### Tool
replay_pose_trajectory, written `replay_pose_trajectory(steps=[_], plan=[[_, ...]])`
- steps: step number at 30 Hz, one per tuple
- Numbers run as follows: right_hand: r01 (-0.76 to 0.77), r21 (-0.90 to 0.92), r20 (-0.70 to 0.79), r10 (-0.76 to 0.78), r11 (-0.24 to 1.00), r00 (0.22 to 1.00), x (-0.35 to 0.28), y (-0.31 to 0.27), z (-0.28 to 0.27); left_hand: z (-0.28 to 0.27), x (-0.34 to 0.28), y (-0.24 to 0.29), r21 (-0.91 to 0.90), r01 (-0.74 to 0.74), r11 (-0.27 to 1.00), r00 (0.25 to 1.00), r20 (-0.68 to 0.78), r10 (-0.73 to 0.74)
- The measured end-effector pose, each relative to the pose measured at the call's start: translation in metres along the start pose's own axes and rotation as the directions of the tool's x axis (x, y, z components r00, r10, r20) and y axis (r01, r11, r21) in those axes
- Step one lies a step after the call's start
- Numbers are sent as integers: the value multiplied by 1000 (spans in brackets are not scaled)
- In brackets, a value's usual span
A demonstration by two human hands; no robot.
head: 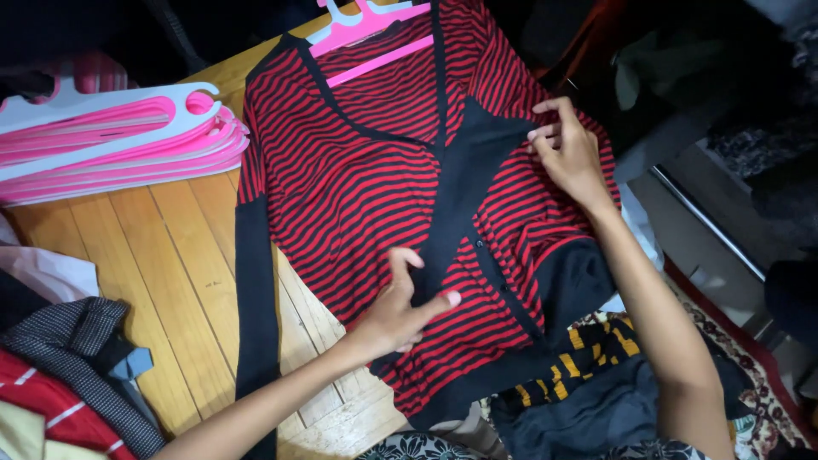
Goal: The person buttons a red and black striped top and places it on a pink hanger. They then pick up a purple and grey cardigan, button it, and place it on a white hanger.
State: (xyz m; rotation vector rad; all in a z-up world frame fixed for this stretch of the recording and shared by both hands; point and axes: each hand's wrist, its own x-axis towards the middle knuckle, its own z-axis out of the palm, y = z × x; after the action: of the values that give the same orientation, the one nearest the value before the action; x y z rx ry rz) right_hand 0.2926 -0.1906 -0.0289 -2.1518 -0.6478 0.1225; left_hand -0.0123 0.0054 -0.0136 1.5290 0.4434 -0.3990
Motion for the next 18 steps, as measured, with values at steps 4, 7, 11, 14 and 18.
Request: replay_pose_trajectory(steps=[4, 7, 11, 14, 18], plan=[[-31, 57, -37, 33, 998, 999, 5, 11, 10, -1, 15, -14, 101, 75, 992, 997, -27, -72], [6, 220, -79, 11, 976, 997, 14, 39, 21, -4, 17, -15, 182, 23, 983, 1000, -4, -22], [139, 368, -202, -67, 919, 977, 13, 33, 17, -10, -4, 13, 366, -195, 910, 981, 81, 177], [204, 441, -280, -82, 874, 956, 11, 24, 15, -5, -21, 32, 465, -433, 772, 891, 91, 445], [68, 555, -208, 59, 829, 976, 9, 27, 17, -1, -26, 45, 411, -627, 662, 723, -8, 690]])
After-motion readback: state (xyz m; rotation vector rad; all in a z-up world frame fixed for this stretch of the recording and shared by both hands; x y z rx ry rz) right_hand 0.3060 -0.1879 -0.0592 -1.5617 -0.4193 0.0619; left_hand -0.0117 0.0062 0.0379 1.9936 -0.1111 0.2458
